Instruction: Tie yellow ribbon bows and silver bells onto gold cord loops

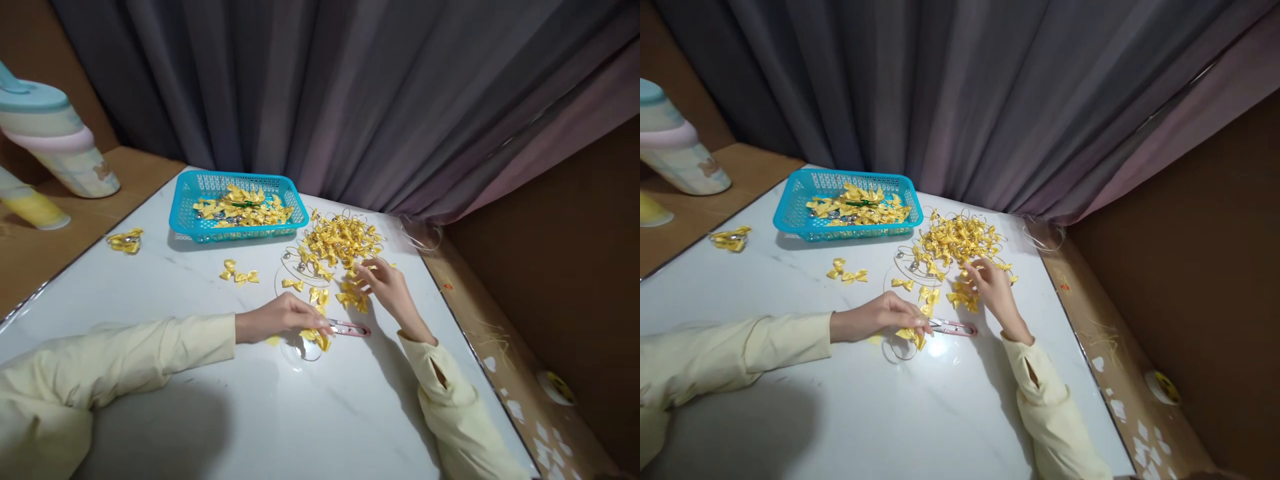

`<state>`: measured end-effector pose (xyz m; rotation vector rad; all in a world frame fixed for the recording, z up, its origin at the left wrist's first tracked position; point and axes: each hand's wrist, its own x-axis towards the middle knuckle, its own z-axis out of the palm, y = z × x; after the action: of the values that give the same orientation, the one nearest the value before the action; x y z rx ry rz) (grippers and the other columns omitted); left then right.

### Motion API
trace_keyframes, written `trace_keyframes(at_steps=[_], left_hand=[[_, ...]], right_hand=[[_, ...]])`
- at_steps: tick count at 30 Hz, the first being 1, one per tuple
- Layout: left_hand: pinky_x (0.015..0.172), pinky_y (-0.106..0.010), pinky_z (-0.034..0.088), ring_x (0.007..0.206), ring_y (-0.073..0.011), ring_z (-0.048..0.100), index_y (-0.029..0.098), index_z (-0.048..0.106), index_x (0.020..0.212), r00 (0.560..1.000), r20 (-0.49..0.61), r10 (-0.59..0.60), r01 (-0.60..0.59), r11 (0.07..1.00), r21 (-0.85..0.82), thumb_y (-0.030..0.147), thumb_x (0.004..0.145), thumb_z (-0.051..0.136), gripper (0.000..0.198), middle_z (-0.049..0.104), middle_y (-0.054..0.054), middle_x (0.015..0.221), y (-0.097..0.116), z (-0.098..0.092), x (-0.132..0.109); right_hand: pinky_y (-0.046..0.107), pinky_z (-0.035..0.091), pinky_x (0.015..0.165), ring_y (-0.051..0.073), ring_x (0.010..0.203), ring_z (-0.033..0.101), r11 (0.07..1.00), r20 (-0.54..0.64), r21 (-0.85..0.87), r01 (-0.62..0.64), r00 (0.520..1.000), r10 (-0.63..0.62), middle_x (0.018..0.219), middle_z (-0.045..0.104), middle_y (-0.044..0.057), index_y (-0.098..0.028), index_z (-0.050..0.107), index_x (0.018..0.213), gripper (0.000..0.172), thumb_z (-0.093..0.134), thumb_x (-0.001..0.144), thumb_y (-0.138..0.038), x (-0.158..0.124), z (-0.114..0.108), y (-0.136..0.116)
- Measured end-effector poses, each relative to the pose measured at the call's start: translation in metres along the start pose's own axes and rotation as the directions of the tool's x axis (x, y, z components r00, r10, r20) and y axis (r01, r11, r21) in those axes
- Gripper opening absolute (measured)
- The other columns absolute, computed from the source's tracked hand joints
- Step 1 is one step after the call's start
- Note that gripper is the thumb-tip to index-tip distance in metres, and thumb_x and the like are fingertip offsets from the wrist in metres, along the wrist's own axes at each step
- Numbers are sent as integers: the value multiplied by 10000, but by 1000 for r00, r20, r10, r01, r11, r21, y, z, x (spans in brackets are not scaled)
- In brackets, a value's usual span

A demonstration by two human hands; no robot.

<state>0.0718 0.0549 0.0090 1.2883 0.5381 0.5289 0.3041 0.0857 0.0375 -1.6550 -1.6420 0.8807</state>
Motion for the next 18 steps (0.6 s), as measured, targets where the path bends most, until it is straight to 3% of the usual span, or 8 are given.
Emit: trace_keyframes(at_steps=[1, 3, 6, 8, 15, 16, 18], left_hand=[[864, -305, 444, 910, -192, 607, 158, 748, 807, 999, -23, -39, 38, 998, -45, 334, 792, 620, 218, 706, -83, 898, -1, -1, 1], [834, -296, 457, 911, -201, 608, 140, 746, 847, 992, -70, -105, 94, 984, -150, 352, 787, 622, 253, 710, -102, 897, -4, -3, 3], [775, -277, 473, 911, -199, 595, 112, 739, 875, 983, -107, -146, 108, 947, -304, 360, 780, 632, 286, 690, -133, 976, -7, -4, 6], [784, -273, 474, 949, -200, 580, 107, 735, 885, 982, -114, -152, 101, 926, -365, 350, 787, 630, 282, 673, -143, 1028, -8, -5, 7], [820, -301, 462, 1002, -230, 593, 76, 712, 923, 982, -110, -154, 78, 860, -505, 285, 831, 582, 263, 675, -172, 1012, -6, -5, 10], [826, -308, 459, 1009, -238, 593, 74, 709, 928, 981, -118, -156, 71, 846, -529, 282, 827, 586, 262, 673, -175, 1020, -7, -5, 11], [831, -317, 455, 1022, -246, 589, 73, 706, 933, 977, -137, -163, 56, 819, -571, 272, 818, 596, 254, 667, -178, 1039, -9, -6, 13]], right_hand=[[283, 526, 505, 177, 551, 633, 991, 1, -111, 74, 997, -74, 625, 638, 42, -173, 558, 817, 351, 554, 800, -524, -7, -5, 2], [273, 518, 536, 162, 557, 621, 938, 127, -269, 220, 973, -192, 634, 640, 38, -171, 590, 829, 319, 517, 843, -481, -24, -14, 3], [269, 524, 621, 175, 746, 637, 814, 378, -371, 446, 874, -306, 889, 660, 77, -176, 607, 905, 207, 554, 848, -368, -50, -15, 3], [281, 525, 664, 188, 832, 624, 708, 446, -442, 551, 820, -360, 983, 635, 96, -175, 601, 974, 165, 520, 869, -274, -64, -7, 6], [331, 489, 633, 222, 767, 595, 318, 369, -758, 570, 776, -511, 912, 620, 159, -87, 601, 971, 267, 341, 913, -103, -83, 21, 25], [330, 484, 636, 223, 771, 595, 325, 360, -762, 561, 783, -507, 919, 620, 162, -87, 595, 963, 260, 340, 914, -103, -83, 19, 26], [304, 482, 634, 202, 762, 598, 461, 317, -714, 528, 830, -460, 905, 624, 141, -111, 578, 923, 237, 342, 926, -138, -83, 9, 26]])
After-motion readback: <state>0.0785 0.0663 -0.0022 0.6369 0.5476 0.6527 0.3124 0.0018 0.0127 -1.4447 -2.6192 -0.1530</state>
